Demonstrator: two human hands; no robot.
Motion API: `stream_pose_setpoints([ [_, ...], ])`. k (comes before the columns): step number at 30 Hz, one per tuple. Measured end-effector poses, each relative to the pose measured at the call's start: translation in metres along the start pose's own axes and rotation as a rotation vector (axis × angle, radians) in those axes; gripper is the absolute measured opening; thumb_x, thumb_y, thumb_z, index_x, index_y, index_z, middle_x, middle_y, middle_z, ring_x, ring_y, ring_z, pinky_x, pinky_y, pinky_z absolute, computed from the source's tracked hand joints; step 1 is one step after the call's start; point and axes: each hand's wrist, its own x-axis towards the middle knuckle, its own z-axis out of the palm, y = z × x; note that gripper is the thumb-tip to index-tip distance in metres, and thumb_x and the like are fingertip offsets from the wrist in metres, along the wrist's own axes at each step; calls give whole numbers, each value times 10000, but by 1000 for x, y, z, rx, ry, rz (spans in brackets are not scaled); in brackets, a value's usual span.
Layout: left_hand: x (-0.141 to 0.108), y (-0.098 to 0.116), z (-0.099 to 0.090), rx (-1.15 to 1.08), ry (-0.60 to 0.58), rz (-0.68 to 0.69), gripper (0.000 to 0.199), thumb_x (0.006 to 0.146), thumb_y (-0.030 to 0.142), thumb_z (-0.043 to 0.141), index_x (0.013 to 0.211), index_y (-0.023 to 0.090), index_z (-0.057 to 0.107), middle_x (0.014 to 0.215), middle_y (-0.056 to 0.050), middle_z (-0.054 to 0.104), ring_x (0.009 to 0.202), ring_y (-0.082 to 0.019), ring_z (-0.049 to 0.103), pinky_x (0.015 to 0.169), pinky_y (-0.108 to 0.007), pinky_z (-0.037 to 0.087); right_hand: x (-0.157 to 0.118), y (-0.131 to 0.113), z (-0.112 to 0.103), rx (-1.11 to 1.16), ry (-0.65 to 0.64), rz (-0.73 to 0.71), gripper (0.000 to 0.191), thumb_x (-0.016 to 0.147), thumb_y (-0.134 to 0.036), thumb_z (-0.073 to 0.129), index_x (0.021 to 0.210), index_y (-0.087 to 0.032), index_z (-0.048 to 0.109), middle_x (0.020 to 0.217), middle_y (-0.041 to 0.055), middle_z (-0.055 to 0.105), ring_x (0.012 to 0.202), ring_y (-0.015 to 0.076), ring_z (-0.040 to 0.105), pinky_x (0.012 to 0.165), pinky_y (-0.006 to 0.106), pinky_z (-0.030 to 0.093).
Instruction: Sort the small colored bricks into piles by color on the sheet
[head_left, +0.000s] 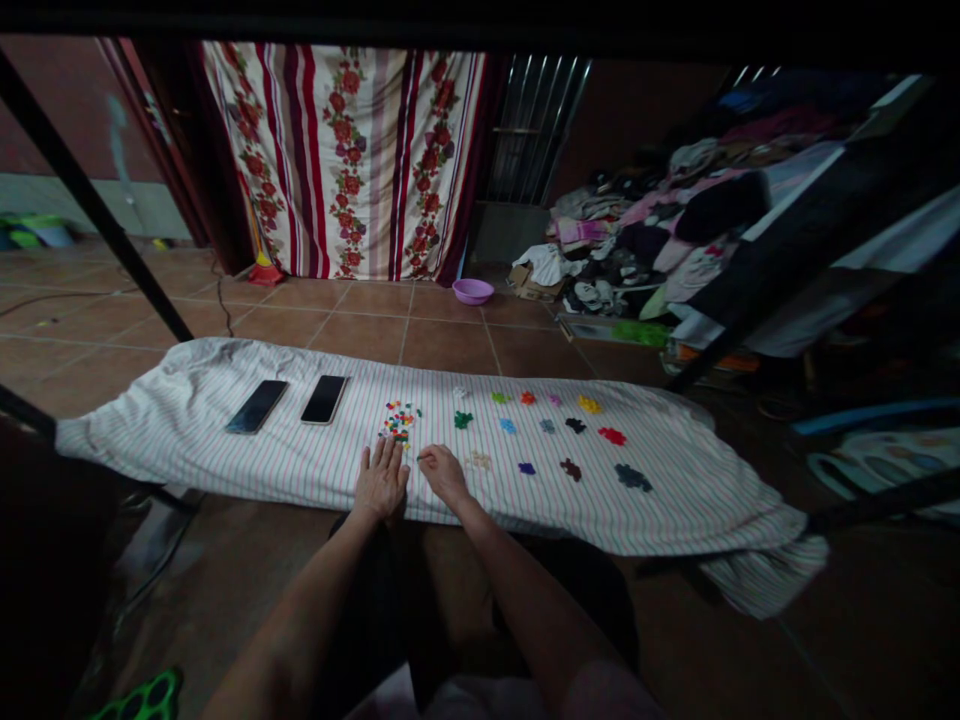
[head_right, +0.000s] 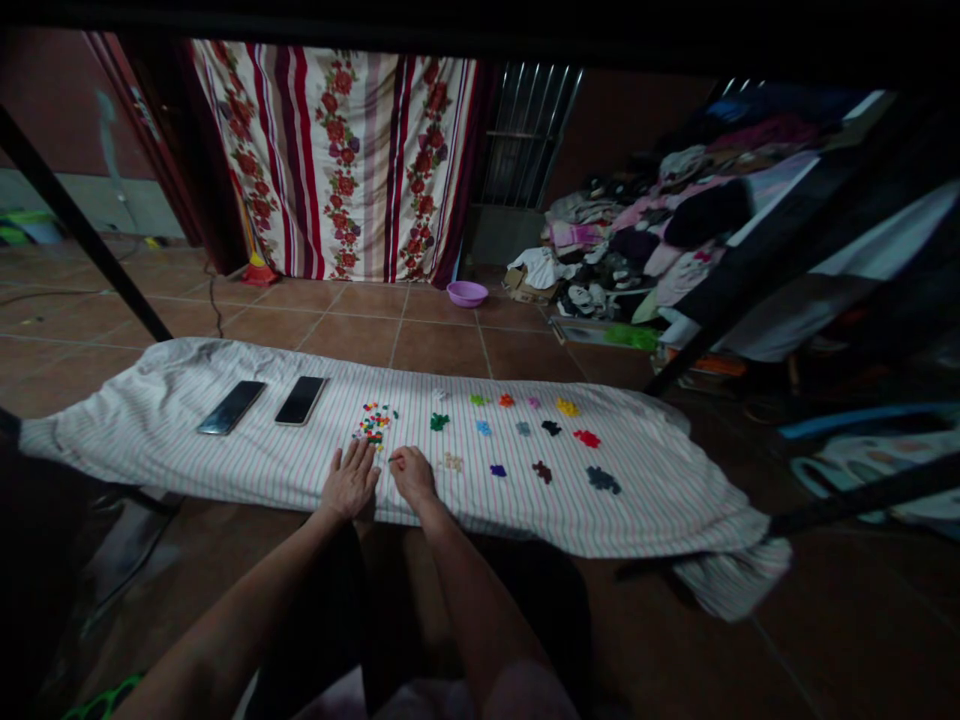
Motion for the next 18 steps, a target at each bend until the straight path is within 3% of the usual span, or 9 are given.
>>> stream_pose_setpoints([
  [5, 3, -2, -3, -31, 68, -54, 520, 952, 319, 301, 1420, 135, 434, 1523, -133, 365, 1438, -275, 293, 1141, -485, 305, -2, 0, 1, 25, 16, 29, 133, 802, -137, 572, 848, -208, 674, 904, 19, 674, 801, 123, 650, 797, 238, 501],
  [11, 4, -7, -7, -38, 194, -302, 523, 926, 272, 294, 1340, 37, 513, 1457, -215, 440, 1409, -321, 342, 1120, -512, 324, 1, -4, -2, 39, 23, 137, 133, 806, -162, 572, 877, -233, 659, 863, -15, 708, 807, 132, 664, 768, 241, 505],
  [14, 4, -7, -6, -17, 177, -385, 529, 915, 271, 313, 1322, 1, 520, 1434, -254, 451, 1390, -342, 368, 1117, -519, 318, 4, -7, -5, 48, 10, 185, 129, 804, -157, 574, 875, -237, 646, 826, -28, 712, 784, 122, 668, 736, 223, 499],
  [18, 4, -5, -5, 27, 137, -382, 558, 915, 305, 337, 1346, -15, 489, 1445, -269, 428, 1398, -359, 345, 1129, -521, 291, 9, -7, -14, 34, 29, 194, 119, 801, -164, 578, 865, -237, 647, 807, -28, 714, 786, 124, 669, 720, 211, 486],
])
